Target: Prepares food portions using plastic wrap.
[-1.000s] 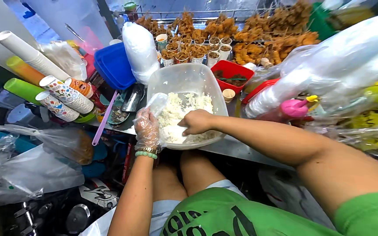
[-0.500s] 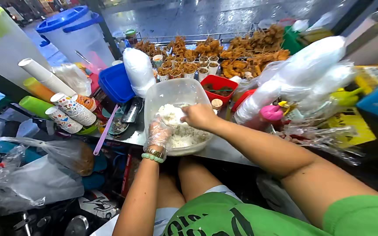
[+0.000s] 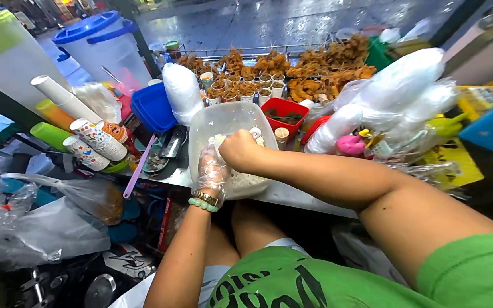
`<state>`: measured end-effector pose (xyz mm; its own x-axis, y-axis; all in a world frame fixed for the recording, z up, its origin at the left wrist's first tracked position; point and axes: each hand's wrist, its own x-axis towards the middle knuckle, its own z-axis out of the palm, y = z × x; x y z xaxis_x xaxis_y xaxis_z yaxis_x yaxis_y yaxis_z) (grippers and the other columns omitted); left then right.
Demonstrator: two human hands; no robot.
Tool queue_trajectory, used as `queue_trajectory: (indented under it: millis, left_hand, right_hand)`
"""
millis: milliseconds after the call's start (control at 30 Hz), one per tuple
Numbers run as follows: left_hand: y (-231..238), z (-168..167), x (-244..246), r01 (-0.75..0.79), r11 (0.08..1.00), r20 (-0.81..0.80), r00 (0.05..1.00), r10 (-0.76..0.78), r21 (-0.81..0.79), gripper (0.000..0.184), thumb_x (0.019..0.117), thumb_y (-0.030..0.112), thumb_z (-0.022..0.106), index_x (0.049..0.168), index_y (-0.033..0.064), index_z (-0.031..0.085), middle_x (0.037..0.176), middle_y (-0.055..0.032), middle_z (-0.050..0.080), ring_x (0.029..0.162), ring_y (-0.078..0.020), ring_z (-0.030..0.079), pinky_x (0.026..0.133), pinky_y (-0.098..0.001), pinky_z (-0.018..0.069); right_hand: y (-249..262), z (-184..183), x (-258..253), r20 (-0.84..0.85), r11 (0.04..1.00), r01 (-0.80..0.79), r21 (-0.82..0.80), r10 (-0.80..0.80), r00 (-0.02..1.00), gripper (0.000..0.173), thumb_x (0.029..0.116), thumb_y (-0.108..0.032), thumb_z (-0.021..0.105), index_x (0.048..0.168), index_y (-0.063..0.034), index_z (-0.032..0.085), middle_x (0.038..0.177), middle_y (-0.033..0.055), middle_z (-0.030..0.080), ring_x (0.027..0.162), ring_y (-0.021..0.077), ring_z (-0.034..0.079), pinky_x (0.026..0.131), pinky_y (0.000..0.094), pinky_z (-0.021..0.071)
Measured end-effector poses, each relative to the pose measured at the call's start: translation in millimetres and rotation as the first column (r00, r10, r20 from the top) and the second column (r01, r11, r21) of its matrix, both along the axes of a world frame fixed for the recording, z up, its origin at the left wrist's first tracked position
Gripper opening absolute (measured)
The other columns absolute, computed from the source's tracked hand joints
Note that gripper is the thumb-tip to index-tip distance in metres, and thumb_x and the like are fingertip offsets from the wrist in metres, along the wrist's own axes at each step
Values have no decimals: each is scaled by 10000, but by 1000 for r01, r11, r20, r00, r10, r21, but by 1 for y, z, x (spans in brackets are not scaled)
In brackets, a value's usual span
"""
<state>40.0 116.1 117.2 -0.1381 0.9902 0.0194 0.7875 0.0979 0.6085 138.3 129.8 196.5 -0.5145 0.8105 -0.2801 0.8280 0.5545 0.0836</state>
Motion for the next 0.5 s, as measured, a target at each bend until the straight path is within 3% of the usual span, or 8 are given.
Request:
queue_trajectory:
  millis: [67,133,267,333,400,500]
  left_hand:
    - [0,2,-10,-8,999,34,999,9,-34,479,926,121,718,1371,23,571,1276,-239,640,1153,-391,636,979,-580,508]
    - [-4,4,-24,-36,997,134,990,45,-68,574,851,45,762,1393,50,573,1205,-252,655,1019,-405,661,874,-584,538]
    - [2,-5,-48,-96,993,247,962,112,-73,509,887,53,733,1375,87,591,1242,-232,654,1030,-403,661,873,-575,542]
    - [8,-20,-54,-154,988,303,940,156,-32,467,882,64,741,1333,93,626,1200,-211,677,996,-376,671,852,-558,551]
    - [10,-29,-52,-218,976,378,904,199,7,539,874,43,737,1389,109,590,1241,-202,660,982,-355,673,840,-541,562]
    - [6,-32,-45,-269,962,443,870,218,56,605,906,76,735,1466,166,526,1270,-173,660,962,-320,683,829,-518,570]
  right_hand:
    - [-7,4,6,-28,1000,-3,26,4,1000,79,936,27,641,971,74,694,1031,242,690,997,420,677,764,581,522]
    - [-7,10,16,-130,994,42,96,-30,991,99,950,41,601,981,78,688,996,262,693,976,451,682,747,605,514]
    - [22,-6,32,-316,959,201,198,-132,940,283,1033,-116,551,1266,-13,675,1039,267,717,1003,482,690,770,644,510]
    - [39,-34,31,-288,969,212,125,-169,943,258,1008,-86,569,1219,-4,692,1065,278,711,1027,496,681,792,671,506]
    - [54,-69,27,-227,987,163,-7,-161,961,227,992,-55,584,1166,17,711,1119,287,700,1082,506,658,845,699,488]
    - [72,-109,21,-150,995,-2,-104,-13,989,249,1012,-144,617,1207,-23,714,1147,256,707,1095,480,661,867,687,494]
